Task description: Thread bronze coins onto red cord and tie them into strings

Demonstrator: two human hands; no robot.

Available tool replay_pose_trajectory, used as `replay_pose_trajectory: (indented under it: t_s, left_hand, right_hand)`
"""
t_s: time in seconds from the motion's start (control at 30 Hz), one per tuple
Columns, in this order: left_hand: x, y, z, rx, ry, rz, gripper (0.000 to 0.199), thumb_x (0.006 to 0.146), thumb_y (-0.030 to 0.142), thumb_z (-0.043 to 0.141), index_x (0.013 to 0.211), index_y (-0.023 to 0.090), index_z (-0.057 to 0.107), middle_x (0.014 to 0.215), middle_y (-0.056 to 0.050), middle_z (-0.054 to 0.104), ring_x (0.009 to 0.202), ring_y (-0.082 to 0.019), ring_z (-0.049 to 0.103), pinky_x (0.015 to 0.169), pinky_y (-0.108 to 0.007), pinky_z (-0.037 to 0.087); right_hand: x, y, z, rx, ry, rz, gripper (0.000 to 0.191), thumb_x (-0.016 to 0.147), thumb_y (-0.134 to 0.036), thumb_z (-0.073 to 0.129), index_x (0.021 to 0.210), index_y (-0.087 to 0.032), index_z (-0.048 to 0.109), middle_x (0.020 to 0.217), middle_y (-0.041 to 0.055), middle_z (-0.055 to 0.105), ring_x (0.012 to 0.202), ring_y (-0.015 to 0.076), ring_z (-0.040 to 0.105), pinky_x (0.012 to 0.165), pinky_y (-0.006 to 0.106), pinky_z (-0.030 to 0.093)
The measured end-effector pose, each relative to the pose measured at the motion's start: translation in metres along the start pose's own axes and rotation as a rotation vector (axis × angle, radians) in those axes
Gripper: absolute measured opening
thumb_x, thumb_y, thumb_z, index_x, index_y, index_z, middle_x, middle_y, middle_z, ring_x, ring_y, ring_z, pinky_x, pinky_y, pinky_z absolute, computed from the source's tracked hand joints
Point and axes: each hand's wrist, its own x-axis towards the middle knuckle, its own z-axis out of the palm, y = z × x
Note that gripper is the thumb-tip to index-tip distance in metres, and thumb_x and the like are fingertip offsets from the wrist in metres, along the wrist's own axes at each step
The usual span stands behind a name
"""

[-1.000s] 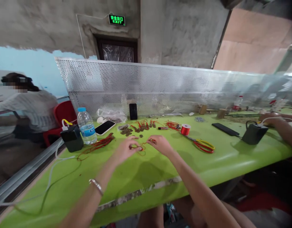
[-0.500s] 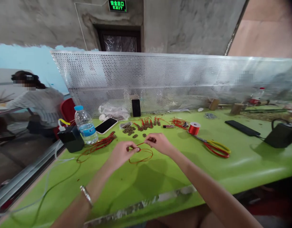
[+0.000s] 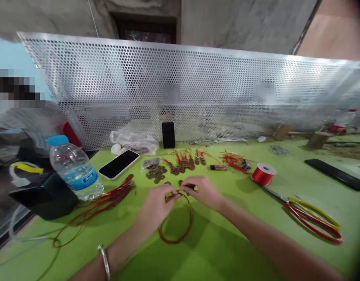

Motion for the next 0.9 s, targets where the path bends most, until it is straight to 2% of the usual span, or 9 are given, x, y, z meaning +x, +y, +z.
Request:
replay_pose_trajectory:
  t_s: [0.13, 0.2, 0.3, 0.47, 0.63, 0.7, 0.8, 0.9]
  left_hand:
    - [0.004, -0.021, 0.015, -0.166, 0.019, -0.108, 0.023, 0.08, 0.037, 0.053, 0.072, 0.021, 0.067, 0.075, -0.002, 0.07, 0.062, -0.018, 0.058, 0.057, -0.027, 0.037]
    - [0.006, -0.027, 0.021, -0.229, 0.015, -0.168, 0.025, 0.079, 0.041, 0.054, 0.071, 0.021, 0.067, 0.073, -0.002, 0.07, 0.062, -0.019, 0.057, 0.056, -0.028, 0.037]
    - [0.009, -0.032, 0.027, -0.304, -0.014, -0.243, 0.026, 0.077, 0.044, 0.055, 0.069, 0.022, 0.067, 0.067, -0.002, 0.068, 0.06, -0.02, 0.056, 0.054, -0.029, 0.036]
    - [0.011, -0.034, 0.035, -0.391, -0.023, -0.242, 0.023, 0.074, 0.043, 0.058, 0.065, 0.024, 0.066, 0.069, -0.001, 0.068, 0.064, -0.021, 0.059, 0.058, -0.03, 0.041]
    - [0.01, -0.036, 0.038, -0.405, 0.003, -0.238, 0.021, 0.075, 0.042, 0.059, 0.066, 0.024, 0.066, 0.068, 0.0, 0.068, 0.063, -0.02, 0.06, 0.058, -0.029, 0.042]
    - [0.01, -0.035, 0.038, -0.382, 0.01, -0.239, 0.021, 0.075, 0.041, 0.059, 0.066, 0.023, 0.066, 0.068, 0.0, 0.068, 0.062, -0.019, 0.059, 0.058, -0.029, 0.042]
    - [0.011, -0.033, 0.036, -0.359, 0.006, -0.23, 0.023, 0.076, 0.041, 0.058, 0.065, 0.022, 0.066, 0.067, 0.0, 0.067, 0.062, -0.018, 0.058, 0.058, -0.028, 0.041]
    - [0.01, -0.03, 0.034, -0.365, -0.009, -0.24, 0.022, 0.077, 0.038, 0.058, 0.066, 0.021, 0.066, 0.067, 0.001, 0.066, 0.063, -0.017, 0.058, 0.059, -0.026, 0.04]
  right_hand:
    - [0.008, 0.035, 0.005, -0.017, 0.036, 0.005, 0.021, 0.089, -0.023, 0.051, 0.099, -0.021, 0.068, 0.093, 0.0048, 0.071, 0.08, 0.0152, 0.066, 0.075, 0.028, 0.051]
    - [0.012, 0.051, 0.01, -0.084, -0.034, -0.017, 0.024, 0.086, -0.021, 0.054, 0.107, -0.022, 0.067, 0.101, 0.0061, 0.069, 0.09, 0.0174, 0.064, 0.083, 0.032, 0.05]
    - [0.014, 0.067, 0.016, -0.138, -0.131, -0.033, 0.025, 0.082, -0.023, 0.06, 0.106, -0.022, 0.068, 0.105, 0.0072, 0.067, 0.097, 0.0199, 0.061, 0.089, 0.035, 0.048]
    - [0.011, 0.07, 0.017, -0.148, -0.136, -0.032, 0.018, 0.085, -0.023, 0.059, 0.098, -0.02, 0.071, 0.1, 0.0066, 0.069, 0.094, 0.0188, 0.062, 0.086, 0.033, 0.049]
    - [0.009, 0.064, 0.014, -0.217, -0.113, -0.097, 0.016, 0.087, -0.021, 0.056, 0.094, -0.018, 0.071, 0.094, 0.0073, 0.071, 0.087, 0.0195, 0.063, 0.081, 0.033, 0.051]
    - [0.008, 0.061, 0.014, -0.184, -0.033, -0.036, 0.015, 0.086, -0.022, 0.057, 0.087, -0.019, 0.071, 0.088, 0.0065, 0.072, 0.081, 0.019, 0.064, 0.075, 0.032, 0.052]
    - [0.007, 0.053, 0.013, -0.02, 0.125, 0.222, 0.015, 0.082, -0.024, 0.058, 0.075, -0.018, 0.07, 0.074, 0.004, 0.072, 0.065, 0.0165, 0.065, 0.059, 0.026, 0.052]
    - [0.005, 0.043, 0.013, 0.127, 0.165, 0.416, 0.018, 0.08, -0.028, 0.059, 0.07, -0.017, 0.069, 0.067, 0.0032, 0.072, 0.058, 0.0165, 0.066, 0.054, 0.025, 0.052]
